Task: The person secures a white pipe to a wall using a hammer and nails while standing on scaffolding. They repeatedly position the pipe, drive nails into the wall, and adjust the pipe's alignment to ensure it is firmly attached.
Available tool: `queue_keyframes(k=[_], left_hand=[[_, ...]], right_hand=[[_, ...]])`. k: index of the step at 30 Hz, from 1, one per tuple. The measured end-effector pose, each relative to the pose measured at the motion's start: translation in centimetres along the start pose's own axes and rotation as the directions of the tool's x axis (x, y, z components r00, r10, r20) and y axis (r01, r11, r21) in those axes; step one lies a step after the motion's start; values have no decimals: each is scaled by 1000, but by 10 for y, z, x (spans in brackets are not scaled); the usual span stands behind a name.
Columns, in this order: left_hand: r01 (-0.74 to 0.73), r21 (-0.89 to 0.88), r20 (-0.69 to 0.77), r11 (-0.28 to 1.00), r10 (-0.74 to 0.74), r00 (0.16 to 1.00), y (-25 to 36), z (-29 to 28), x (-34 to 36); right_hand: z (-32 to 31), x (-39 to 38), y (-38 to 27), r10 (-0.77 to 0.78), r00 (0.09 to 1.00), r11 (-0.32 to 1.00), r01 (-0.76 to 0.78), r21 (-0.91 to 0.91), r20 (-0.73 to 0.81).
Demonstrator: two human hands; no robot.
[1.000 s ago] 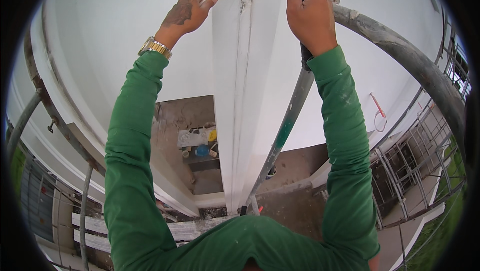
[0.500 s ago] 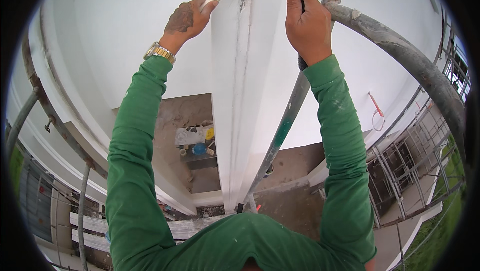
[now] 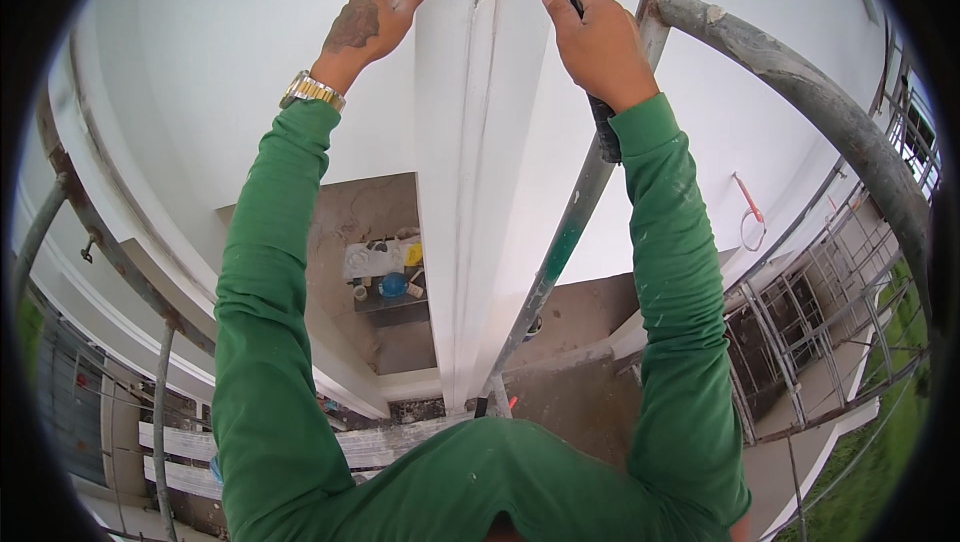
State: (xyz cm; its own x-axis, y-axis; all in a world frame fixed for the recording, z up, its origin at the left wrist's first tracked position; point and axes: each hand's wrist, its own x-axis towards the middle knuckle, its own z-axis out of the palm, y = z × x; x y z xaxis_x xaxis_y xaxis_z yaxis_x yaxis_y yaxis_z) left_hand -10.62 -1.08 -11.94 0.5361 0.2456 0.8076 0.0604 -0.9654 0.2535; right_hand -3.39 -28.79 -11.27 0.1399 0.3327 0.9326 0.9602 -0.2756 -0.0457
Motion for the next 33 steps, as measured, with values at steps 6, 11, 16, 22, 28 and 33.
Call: queue_keyframes(k=[6,11,16,22,28,33], left_hand=[[28,31,0,999,-28,1000,-6,-3,-7],[-28,19,-42,999,29,999,-9,6,-4],[9,49,-24,999,-8,1000,-10,3,-8],[-12,25,-70,1000,14,997,-8,10,-8],[-16,46,-40,999,18,999,-5,11,-6],[-31,44,-50,999,33,998,-13,5,-9]], right_hand=[[-20,5,-27,-144,918,965,214,155,-370],[-6,3,-3,-79,991,997,78,-17,-112],[-28,29,-19,-239,957,971,235,-46,-162],[-29,23,-22,-303,930,950,279,-137,-208],[-39,40,7,-306,952,940,301,-159,-11],[-41,33,-47,-262,940,964,263,-23,-220]])
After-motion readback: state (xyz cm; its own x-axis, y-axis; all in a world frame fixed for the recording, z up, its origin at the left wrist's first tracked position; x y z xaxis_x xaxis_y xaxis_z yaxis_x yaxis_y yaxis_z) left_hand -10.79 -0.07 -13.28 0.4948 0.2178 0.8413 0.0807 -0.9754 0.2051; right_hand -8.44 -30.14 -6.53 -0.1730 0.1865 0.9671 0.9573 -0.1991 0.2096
